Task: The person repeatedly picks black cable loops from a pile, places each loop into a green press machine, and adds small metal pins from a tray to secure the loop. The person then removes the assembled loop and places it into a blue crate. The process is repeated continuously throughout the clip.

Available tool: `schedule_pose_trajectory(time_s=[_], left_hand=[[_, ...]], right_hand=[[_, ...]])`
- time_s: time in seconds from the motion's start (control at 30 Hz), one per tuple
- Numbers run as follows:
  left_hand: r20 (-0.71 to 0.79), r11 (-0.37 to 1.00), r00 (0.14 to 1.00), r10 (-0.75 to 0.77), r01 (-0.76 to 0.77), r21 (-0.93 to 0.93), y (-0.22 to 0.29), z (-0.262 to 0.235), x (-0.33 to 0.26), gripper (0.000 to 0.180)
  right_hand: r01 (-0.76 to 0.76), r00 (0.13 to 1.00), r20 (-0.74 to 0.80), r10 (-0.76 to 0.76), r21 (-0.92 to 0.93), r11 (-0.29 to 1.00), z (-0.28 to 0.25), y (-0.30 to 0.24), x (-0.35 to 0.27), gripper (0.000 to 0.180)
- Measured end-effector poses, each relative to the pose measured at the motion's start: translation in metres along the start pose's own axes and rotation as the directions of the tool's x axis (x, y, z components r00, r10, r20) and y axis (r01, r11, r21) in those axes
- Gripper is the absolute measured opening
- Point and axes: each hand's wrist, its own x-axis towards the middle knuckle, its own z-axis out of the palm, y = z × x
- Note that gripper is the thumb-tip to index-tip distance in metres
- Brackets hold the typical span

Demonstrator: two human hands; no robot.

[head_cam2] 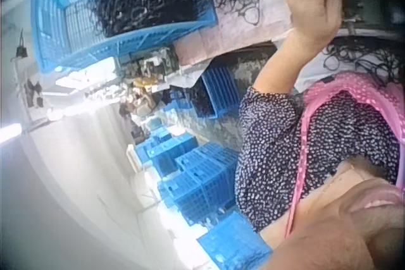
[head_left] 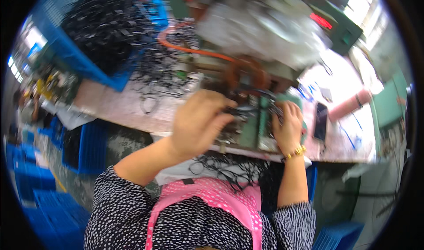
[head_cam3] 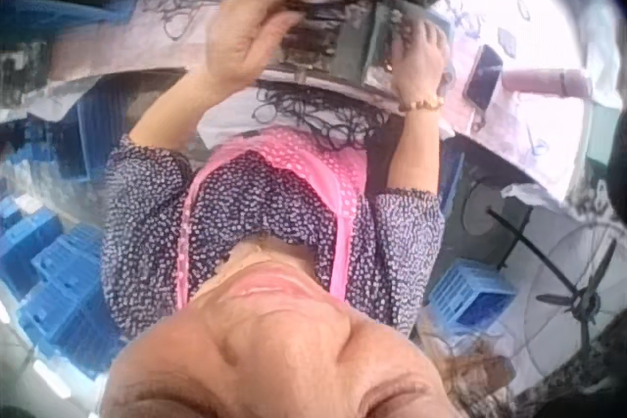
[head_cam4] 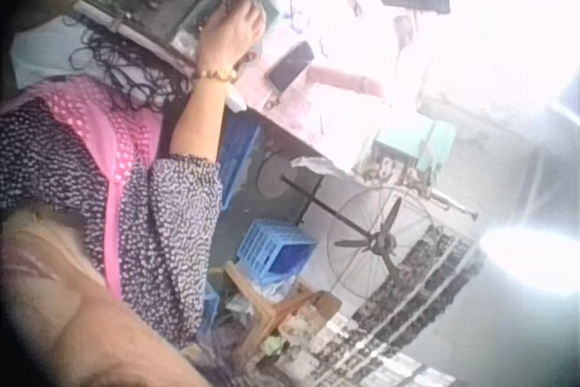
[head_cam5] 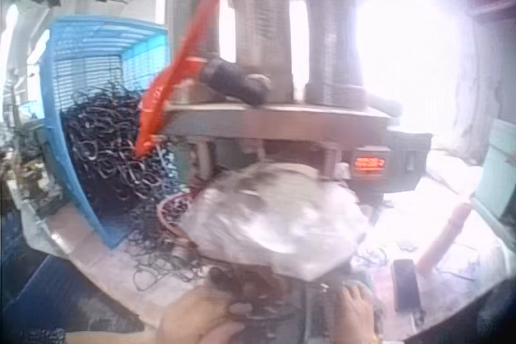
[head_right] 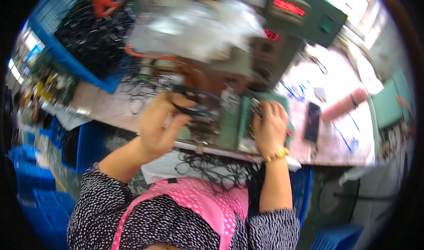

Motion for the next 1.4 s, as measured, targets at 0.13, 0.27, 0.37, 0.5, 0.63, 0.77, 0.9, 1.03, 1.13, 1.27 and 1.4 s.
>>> schedule_pose_trajectory(time_s=[0.13,0.27,0.37,0.5,0.63,0.77,0.9,1.03,1.13,1.27,1.4], left_hand=[[-0.068,0.971,0.998,0.015,0.001,0.24,-0.03,-0.023,-0.041,0.027],[-0.179,0.845,0.964,-0.196,0.259,0.467,-0.106,-0.046,-0.091,0.039],[-0.265,0.601,0.83,-0.491,0.543,0.586,-0.148,-0.064,-0.134,0.04],[-0.044,0.536,0.761,-0.647,0.495,0.684,-0.168,-0.08,-0.155,0.027],[0.108,0.598,0.827,-0.552,0.301,0.743,-0.16,-0.097,-0.134,0.018],[0.187,0.464,0.729,-0.659,0.198,0.863,-0.14,-0.123,-0.104,0.019],[0.01,0.539,0.722,-0.692,0.507,0.673,-0.117,-0.138,-0.088,0.02],[0.125,0.594,0.595,-0.794,0.803,-0.048,-0.097,-0.125,-0.088,0.023],[0.152,0.828,0.831,-0.535,0.48,0.292,-0.085,-0.112,-0.089,0.024],[0.059,0.725,0.723,-0.689,0.687,0.054,-0.057,-0.095,-0.09,0.045],[0.078,0.645,0.649,-0.757,0.761,-0.067,-0.038,-0.102,-0.08,0.059]], right_hand=[[0.005,1.0,0.012,-0.005,-0.016,1.0,0.003,-0.01,-0.007,0.019],[0.004,0.999,-0.053,-0.003,0.024,1.0,0.001,-0.011,-0.013,0.011],[-0.08,0.995,-0.06,0.084,0.075,0.994,0.003,-0.013,-0.02,0.006],[-0.17,0.97,-0.139,0.199,0.198,0.965,0.007,-0.021,-0.029,0.01],[-0.17,0.954,-0.213,0.212,0.201,0.965,0.007,-0.023,-0.032,0.009],[-0.13,0.958,-0.221,0.182,0.233,0.964,0.006,-0.021,-0.032,0.007],[-0.149,0.957,-0.197,0.213,0.297,0.943,0.005,-0.021,-0.033,0.005],[-0.157,0.948,-0.198,0.249,0.391,0.907,0.003,-0.024,-0.031,0.006],[-0.095,0.956,-0.233,0.177,0.328,0.94,0.0,-0.024,-0.028,0.007],[-0.128,0.965,-0.165,0.206,0.389,0.912,-0.009,-0.025,-0.029,0.005],[-0.148,0.949,-0.177,0.263,0.486,0.861,-0.015,-0.032,-0.031,0.011]])
